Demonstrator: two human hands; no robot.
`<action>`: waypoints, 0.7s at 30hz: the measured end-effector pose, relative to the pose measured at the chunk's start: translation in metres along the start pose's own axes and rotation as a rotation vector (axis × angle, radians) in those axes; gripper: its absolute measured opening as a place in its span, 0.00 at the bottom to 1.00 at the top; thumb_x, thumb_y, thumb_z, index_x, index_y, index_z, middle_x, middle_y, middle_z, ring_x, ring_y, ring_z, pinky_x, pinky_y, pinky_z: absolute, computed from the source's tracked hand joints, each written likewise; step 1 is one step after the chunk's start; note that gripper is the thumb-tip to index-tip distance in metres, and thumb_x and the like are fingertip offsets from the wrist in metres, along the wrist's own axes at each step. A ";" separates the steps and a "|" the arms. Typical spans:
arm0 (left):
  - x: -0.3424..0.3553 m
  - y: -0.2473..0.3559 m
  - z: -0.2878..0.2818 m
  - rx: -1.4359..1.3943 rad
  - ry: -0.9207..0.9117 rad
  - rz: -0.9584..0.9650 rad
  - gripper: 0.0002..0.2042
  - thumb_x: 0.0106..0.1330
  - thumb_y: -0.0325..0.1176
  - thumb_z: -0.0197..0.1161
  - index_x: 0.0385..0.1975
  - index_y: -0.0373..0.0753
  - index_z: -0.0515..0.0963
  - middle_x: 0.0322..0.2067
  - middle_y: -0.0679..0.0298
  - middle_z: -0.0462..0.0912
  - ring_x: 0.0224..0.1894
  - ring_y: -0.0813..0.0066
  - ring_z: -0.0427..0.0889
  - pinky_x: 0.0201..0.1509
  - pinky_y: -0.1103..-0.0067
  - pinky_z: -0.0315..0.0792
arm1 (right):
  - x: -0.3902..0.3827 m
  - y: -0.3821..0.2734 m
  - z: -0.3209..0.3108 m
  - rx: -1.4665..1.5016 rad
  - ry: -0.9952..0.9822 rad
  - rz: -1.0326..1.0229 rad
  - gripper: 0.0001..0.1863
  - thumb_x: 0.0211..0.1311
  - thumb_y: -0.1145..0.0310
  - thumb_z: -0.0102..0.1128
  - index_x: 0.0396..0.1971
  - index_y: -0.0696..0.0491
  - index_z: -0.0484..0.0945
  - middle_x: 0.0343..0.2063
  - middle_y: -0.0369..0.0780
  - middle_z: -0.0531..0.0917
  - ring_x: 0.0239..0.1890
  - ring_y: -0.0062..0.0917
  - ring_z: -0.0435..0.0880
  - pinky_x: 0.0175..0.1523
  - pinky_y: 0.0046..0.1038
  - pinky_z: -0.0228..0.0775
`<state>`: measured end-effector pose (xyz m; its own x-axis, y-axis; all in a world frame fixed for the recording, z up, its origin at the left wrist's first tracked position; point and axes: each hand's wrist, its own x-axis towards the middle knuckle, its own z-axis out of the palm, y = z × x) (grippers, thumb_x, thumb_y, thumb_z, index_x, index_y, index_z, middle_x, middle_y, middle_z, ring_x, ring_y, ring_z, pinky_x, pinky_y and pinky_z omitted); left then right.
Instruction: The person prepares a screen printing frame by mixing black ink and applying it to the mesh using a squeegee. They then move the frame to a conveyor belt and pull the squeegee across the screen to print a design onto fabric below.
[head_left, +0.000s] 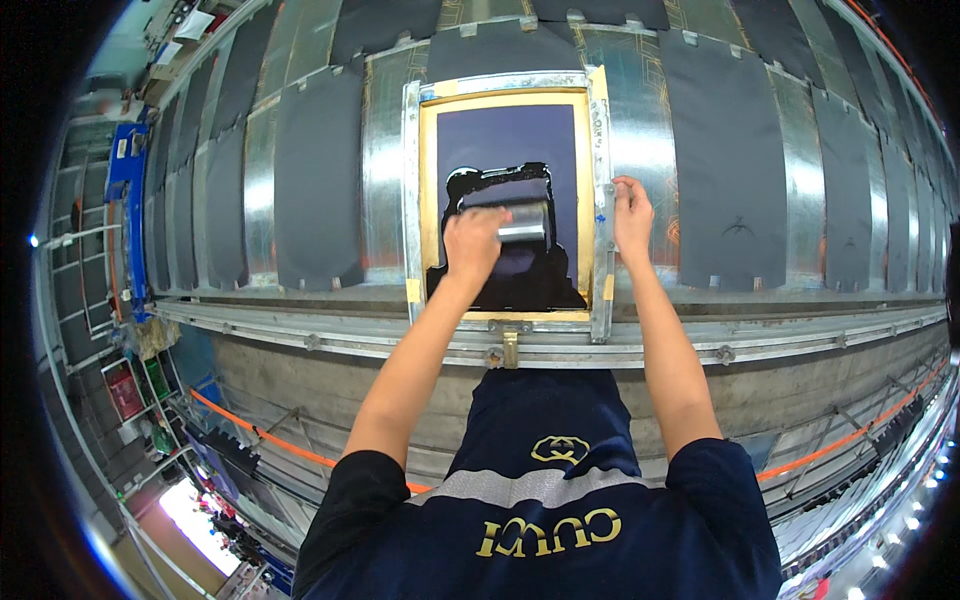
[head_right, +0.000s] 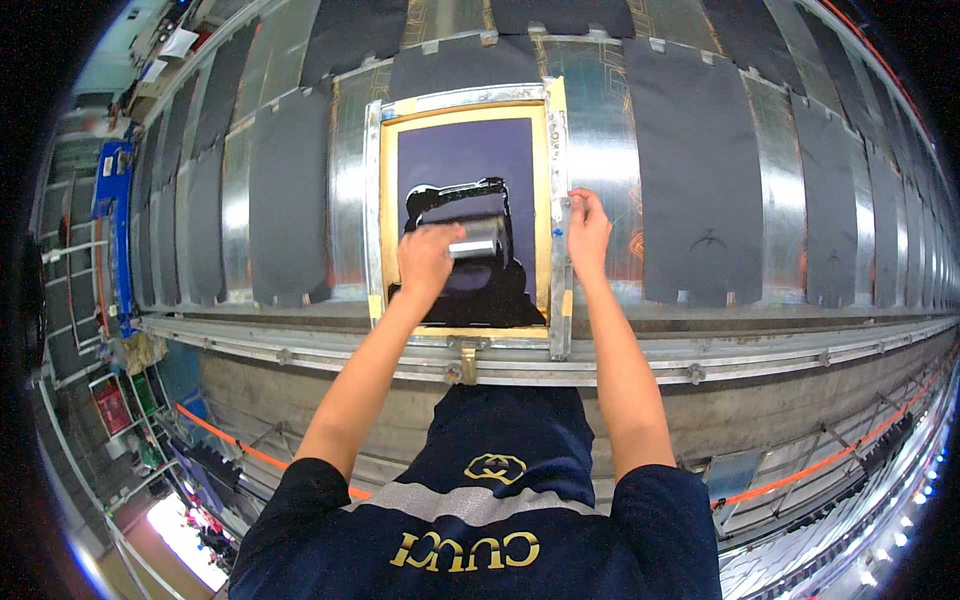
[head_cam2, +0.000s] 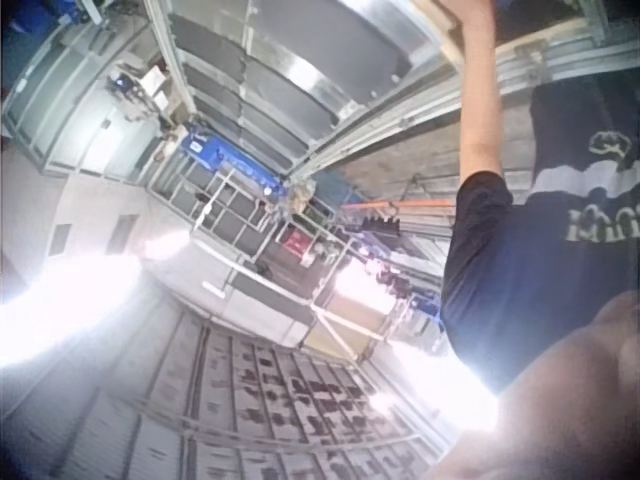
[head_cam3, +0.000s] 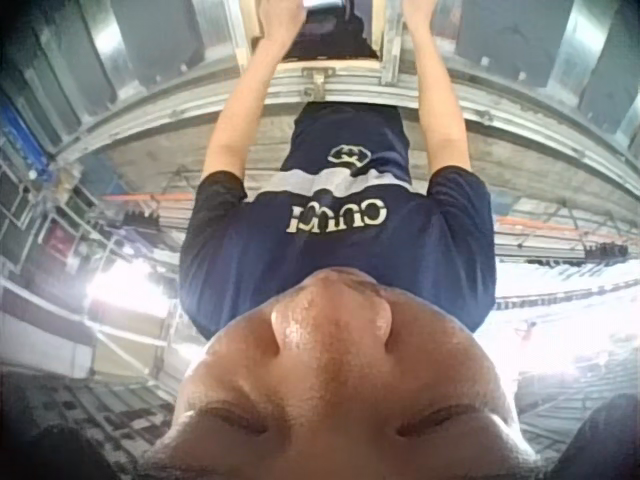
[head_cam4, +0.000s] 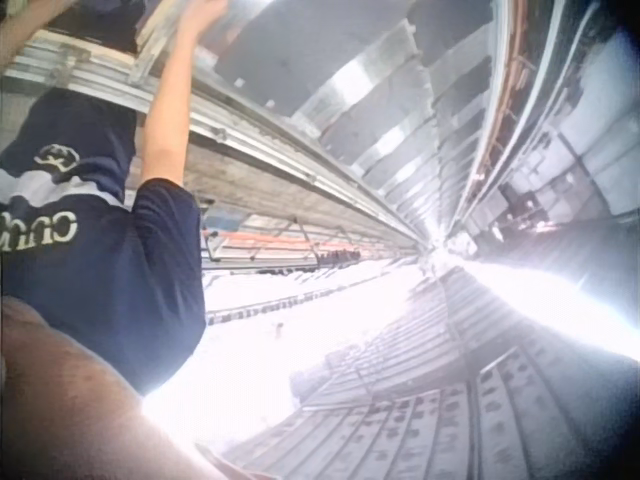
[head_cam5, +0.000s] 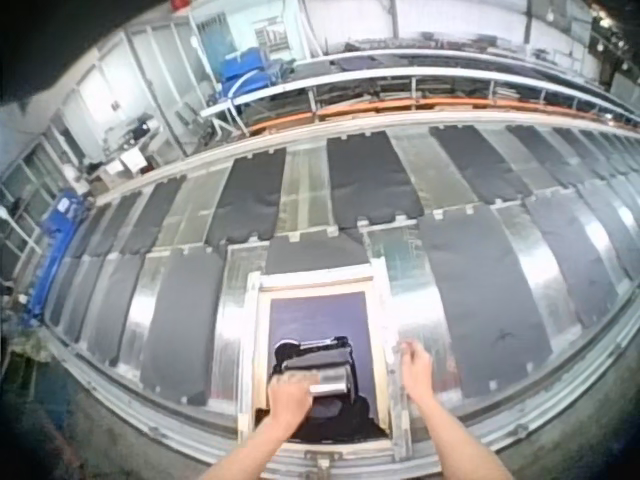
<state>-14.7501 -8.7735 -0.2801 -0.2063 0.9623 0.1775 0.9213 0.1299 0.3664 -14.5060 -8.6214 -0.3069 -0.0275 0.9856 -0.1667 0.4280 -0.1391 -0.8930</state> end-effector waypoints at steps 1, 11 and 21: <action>-0.020 0.005 -0.002 -0.011 -0.005 0.025 0.20 0.53 0.19 0.66 0.42 0.52 0.89 0.45 0.72 0.91 0.48 0.69 0.88 0.46 0.67 0.75 | 0.000 0.001 0.001 0.014 0.011 -0.003 0.11 0.78 0.63 0.55 0.48 0.51 0.83 0.16 0.37 0.68 0.21 0.21 0.66 0.32 0.33 0.62; 0.048 -0.011 -0.007 -0.101 0.074 -0.086 0.15 0.57 0.25 0.68 0.42 0.49 0.91 0.42 0.61 0.91 0.42 0.59 0.90 0.45 0.64 0.82 | 0.002 0.005 -0.001 -0.020 0.028 -0.027 0.11 0.78 0.62 0.56 0.47 0.51 0.84 0.17 0.37 0.71 0.22 0.21 0.67 0.32 0.33 0.63; -0.026 0.013 -0.007 -0.013 -0.029 0.012 0.17 0.53 0.20 0.65 0.37 0.50 0.90 0.43 0.70 0.92 0.46 0.67 0.89 0.44 0.66 0.78 | 0.005 0.012 0.002 0.045 -0.004 -0.048 0.11 0.78 0.63 0.57 0.47 0.51 0.85 0.18 0.35 0.71 0.23 0.20 0.67 0.32 0.31 0.63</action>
<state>-14.7348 -8.7981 -0.2738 -0.1853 0.9702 0.1559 0.9192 0.1150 0.3767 -14.5026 -8.6185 -0.3190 -0.0508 0.9909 -0.1248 0.3851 -0.0958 -0.9179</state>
